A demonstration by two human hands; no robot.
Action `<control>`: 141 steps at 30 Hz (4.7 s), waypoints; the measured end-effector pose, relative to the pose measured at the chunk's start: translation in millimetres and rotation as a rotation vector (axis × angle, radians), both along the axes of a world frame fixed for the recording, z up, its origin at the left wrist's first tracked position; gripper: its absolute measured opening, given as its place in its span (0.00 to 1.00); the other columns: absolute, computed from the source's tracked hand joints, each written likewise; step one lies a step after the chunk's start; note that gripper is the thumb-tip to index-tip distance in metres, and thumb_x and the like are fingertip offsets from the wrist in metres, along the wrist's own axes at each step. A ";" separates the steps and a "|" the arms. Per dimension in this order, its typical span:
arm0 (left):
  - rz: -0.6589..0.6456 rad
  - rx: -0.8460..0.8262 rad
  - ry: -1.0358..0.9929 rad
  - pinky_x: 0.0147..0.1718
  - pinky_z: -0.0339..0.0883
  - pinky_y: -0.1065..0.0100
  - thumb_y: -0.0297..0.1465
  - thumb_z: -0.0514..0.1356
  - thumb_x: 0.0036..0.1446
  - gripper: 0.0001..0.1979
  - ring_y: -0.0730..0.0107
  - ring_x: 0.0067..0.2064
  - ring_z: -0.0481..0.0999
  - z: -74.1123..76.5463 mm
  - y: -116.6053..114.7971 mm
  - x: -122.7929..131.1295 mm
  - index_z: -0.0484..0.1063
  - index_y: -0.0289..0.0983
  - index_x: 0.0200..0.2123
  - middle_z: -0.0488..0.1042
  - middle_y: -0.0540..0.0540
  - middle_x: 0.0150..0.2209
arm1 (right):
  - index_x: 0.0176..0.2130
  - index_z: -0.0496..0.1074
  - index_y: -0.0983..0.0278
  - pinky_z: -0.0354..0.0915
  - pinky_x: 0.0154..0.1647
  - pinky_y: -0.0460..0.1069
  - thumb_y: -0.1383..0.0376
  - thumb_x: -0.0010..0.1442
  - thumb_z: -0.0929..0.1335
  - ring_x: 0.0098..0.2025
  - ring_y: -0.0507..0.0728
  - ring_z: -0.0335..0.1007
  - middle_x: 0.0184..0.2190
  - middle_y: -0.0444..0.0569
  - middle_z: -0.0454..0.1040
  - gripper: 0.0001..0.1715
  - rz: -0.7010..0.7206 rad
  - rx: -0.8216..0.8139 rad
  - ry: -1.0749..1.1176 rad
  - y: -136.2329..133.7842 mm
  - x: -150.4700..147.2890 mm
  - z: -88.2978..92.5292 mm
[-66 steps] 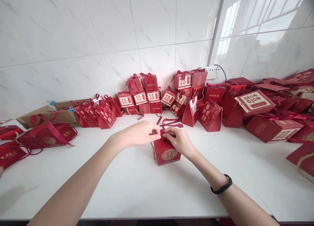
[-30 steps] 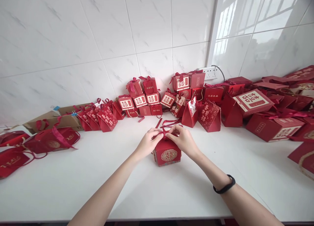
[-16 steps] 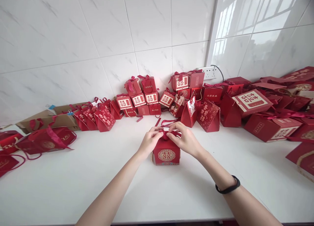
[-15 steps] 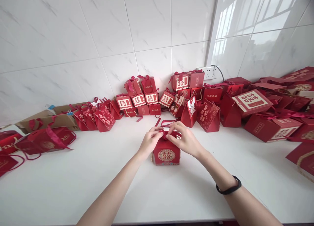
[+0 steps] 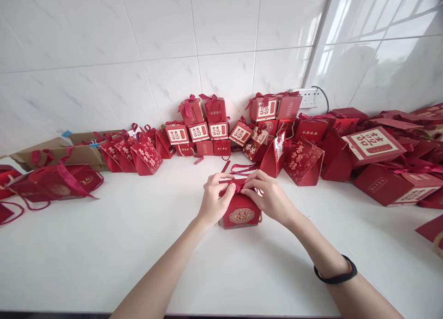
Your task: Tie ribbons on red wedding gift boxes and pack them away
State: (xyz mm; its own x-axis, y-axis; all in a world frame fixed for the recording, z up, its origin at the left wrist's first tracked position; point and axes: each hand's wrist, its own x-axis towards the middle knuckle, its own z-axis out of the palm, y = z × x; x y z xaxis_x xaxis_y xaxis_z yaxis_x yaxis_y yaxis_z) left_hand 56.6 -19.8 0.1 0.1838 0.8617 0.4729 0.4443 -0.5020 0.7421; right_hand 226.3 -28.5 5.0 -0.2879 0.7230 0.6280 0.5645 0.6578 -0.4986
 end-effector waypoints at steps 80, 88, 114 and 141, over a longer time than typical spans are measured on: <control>-0.262 0.236 -0.023 0.45 0.68 0.61 0.26 0.54 0.58 0.11 0.65 0.42 0.73 -16.2 10.8 -21.4 0.76 0.38 0.32 0.78 0.47 0.36 | 0.34 0.70 0.61 0.65 0.32 0.49 0.61 0.65 0.60 0.31 0.54 0.69 0.32 0.49 0.72 0.13 -0.126 0.001 -0.135 -17.3 34.4 3.3; -0.255 0.210 -0.019 0.45 0.67 0.61 0.28 0.54 0.60 0.10 0.65 0.43 0.72 -16.1 8.5 -17.8 0.76 0.38 0.34 0.77 0.46 0.37 | 0.30 0.70 0.61 0.63 0.28 0.49 0.58 0.58 0.65 0.28 0.54 0.66 0.27 0.45 0.73 0.10 -0.206 -0.427 -0.188 -16.8 12.5 20.8; -0.188 0.063 -0.099 0.44 0.66 0.63 0.34 0.61 0.53 0.06 0.64 0.42 0.72 -11.1 8.9 -20.1 0.71 0.38 0.27 0.74 0.46 0.33 | 0.36 0.68 0.63 0.67 0.34 0.50 0.51 0.45 0.73 0.34 0.57 0.72 0.30 0.47 0.74 0.24 -0.104 -0.662 0.665 -6.3 2.9 -8.1; -0.153 -0.482 -0.225 0.47 0.60 0.62 0.43 0.61 0.49 0.16 0.61 0.44 0.70 -11.0 20.4 -26.3 0.67 0.36 0.21 0.70 0.46 0.38 | 0.27 0.70 0.64 0.68 0.42 0.50 0.64 0.39 0.78 0.33 0.52 0.73 0.29 0.45 0.77 0.16 0.092 -1.080 0.962 -0.9 27.0 -5.5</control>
State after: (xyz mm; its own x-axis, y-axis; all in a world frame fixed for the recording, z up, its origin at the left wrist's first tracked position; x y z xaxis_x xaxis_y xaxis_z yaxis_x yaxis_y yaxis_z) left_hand 30.2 0.6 -10.9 0.2634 0.9619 0.0731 0.1968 -0.1278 0.9721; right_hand 253.2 -29.4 -0.6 -0.1477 0.9624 -0.2278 -0.2911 -0.2625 -0.9200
